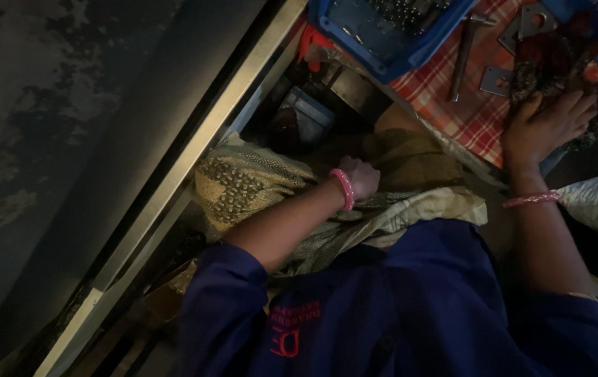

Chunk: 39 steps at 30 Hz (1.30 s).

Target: The person sits on the floor and operates a metal turning machine, inserting cylindrical metal rods into the chuck, adjusting the tool post, and removing finished parts. They place the parts into a blue crate and wipe the machine surface with a cloth.

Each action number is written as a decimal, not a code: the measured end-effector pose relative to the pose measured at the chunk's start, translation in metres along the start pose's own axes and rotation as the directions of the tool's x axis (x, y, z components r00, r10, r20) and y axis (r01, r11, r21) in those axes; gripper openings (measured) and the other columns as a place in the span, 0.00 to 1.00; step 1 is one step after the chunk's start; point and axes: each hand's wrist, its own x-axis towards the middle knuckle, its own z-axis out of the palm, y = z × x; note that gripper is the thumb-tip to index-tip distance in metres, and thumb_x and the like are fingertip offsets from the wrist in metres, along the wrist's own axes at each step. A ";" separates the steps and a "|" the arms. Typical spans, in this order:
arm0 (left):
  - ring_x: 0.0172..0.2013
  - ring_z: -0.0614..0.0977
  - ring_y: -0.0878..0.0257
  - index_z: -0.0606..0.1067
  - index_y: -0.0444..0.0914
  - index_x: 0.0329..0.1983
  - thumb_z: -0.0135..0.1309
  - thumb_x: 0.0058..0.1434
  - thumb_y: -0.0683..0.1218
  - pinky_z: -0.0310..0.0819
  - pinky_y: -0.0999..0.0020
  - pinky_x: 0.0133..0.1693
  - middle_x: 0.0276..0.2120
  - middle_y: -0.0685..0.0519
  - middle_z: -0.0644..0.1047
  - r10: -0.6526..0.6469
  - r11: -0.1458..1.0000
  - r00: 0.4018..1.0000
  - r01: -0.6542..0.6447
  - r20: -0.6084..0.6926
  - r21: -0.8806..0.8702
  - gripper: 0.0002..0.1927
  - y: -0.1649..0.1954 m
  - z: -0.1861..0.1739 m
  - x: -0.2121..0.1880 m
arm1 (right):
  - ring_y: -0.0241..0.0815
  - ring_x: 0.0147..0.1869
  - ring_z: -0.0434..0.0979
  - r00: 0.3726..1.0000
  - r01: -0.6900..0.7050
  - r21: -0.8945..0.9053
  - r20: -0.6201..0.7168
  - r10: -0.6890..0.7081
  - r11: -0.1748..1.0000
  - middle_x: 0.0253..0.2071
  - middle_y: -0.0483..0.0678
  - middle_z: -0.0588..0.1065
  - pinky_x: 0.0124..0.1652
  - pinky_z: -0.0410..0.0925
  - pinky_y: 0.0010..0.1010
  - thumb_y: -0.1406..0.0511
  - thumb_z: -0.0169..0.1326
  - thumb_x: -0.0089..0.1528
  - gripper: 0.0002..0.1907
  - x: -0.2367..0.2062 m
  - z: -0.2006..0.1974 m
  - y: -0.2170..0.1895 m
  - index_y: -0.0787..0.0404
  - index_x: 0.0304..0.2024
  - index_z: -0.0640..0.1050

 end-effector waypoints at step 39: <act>0.50 0.83 0.48 0.82 0.42 0.48 0.43 0.66 0.46 0.73 0.48 0.52 0.49 0.47 0.82 0.004 1.000 1.000 -0.004 0.023 -0.014 0.17 -0.001 0.003 0.001 | 0.80 0.80 0.42 0.999 0.046 0.000 -0.027 -0.046 0.999 0.79 0.73 0.47 0.73 0.40 0.67 0.46 0.39 0.81 0.38 0.000 0.006 0.002 0.70 0.79 0.55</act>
